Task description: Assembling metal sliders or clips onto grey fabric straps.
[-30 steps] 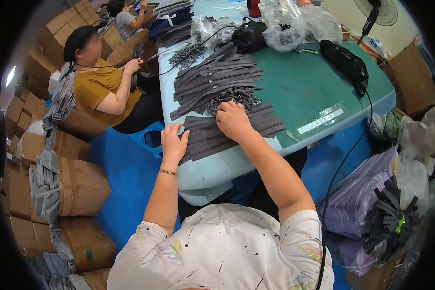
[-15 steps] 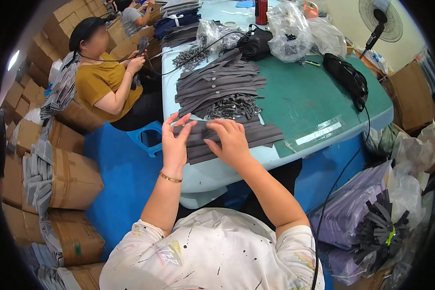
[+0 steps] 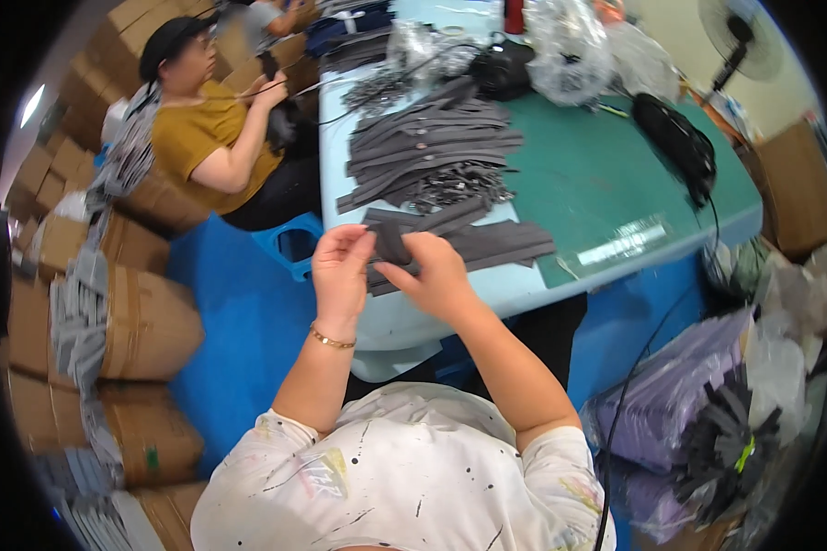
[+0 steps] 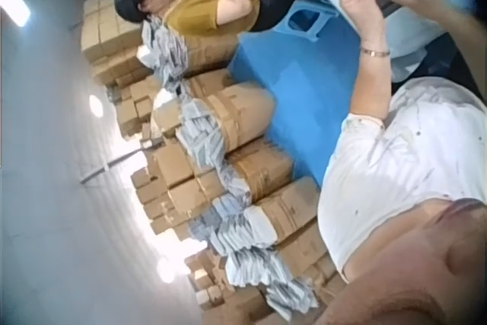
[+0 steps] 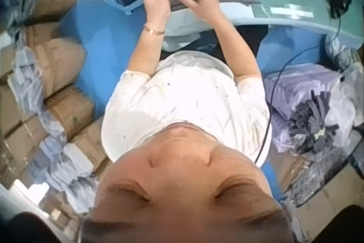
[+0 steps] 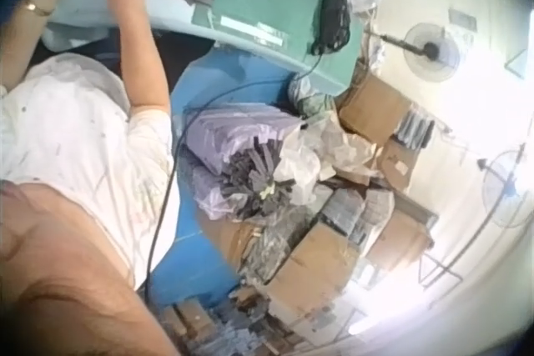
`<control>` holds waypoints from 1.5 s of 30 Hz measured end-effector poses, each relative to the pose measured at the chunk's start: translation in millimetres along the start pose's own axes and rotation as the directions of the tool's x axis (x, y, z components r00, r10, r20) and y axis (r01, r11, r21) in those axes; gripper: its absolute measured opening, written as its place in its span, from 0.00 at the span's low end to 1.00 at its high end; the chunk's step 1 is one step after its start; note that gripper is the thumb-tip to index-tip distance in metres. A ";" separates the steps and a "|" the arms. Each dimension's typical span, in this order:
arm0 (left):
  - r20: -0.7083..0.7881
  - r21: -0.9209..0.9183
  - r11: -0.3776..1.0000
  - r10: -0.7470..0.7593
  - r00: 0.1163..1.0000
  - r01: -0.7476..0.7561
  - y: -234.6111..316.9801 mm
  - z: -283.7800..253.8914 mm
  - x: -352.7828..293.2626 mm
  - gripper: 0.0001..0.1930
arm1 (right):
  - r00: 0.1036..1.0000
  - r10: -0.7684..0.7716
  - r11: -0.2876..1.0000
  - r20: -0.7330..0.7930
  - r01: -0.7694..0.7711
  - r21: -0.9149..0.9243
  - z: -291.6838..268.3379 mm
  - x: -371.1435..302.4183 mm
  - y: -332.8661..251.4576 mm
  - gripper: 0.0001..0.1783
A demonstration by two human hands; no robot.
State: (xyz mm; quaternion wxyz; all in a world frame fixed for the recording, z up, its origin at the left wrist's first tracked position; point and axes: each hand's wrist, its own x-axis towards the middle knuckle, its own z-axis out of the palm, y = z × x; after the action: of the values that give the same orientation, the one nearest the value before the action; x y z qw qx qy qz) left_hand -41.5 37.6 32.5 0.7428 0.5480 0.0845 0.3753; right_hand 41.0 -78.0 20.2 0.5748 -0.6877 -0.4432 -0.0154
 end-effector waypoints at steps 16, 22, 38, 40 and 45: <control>0.661 0.437 0.509 0.378 0.648 -0.742 29.1 11.7 -36.8 0.10 | 0.979 -0.100 0.994 -0.176 0.106 0.024 -38.5 -52.3 -47.4 0.11; 0.737 0.081 0.233 0.641 0.216 -0.969 60.6 25.8 -47.0 0.13 | 0.850 0.450 -0.012 0.275 -0.302 0.953 -20.9 -70.4 -54.8 0.07; 0.147 0.364 0.879 -0.381 0.913 0.308 -105.5 36.2 87.4 0.05 | 0.980 0.190 0.705 0.058 -0.095 -0.703 -48.5 43.1 83.5 0.07; 0.135 0.300 0.917 -0.315 0.940 0.264 -105.8 29.8 79.3 0.07 | 0.966 0.258 0.724 0.031 -0.172 -0.668 -56.2 49.4 83.5 0.07; 0.246 0.207 0.918 -0.385 0.890 0.340 -81.5 31.2 75.4 0.07 | 0.844 0.536 0.830 0.005 -0.527 0.183 -70.9 68.9 97.4 0.11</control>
State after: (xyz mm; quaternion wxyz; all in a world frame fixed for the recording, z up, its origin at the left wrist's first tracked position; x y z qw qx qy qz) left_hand 66.2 53.6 -5.5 0.7584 0.6273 0.1084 0.1401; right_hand 178.4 -89.0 5.1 0.6254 -0.7293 -0.2206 0.1684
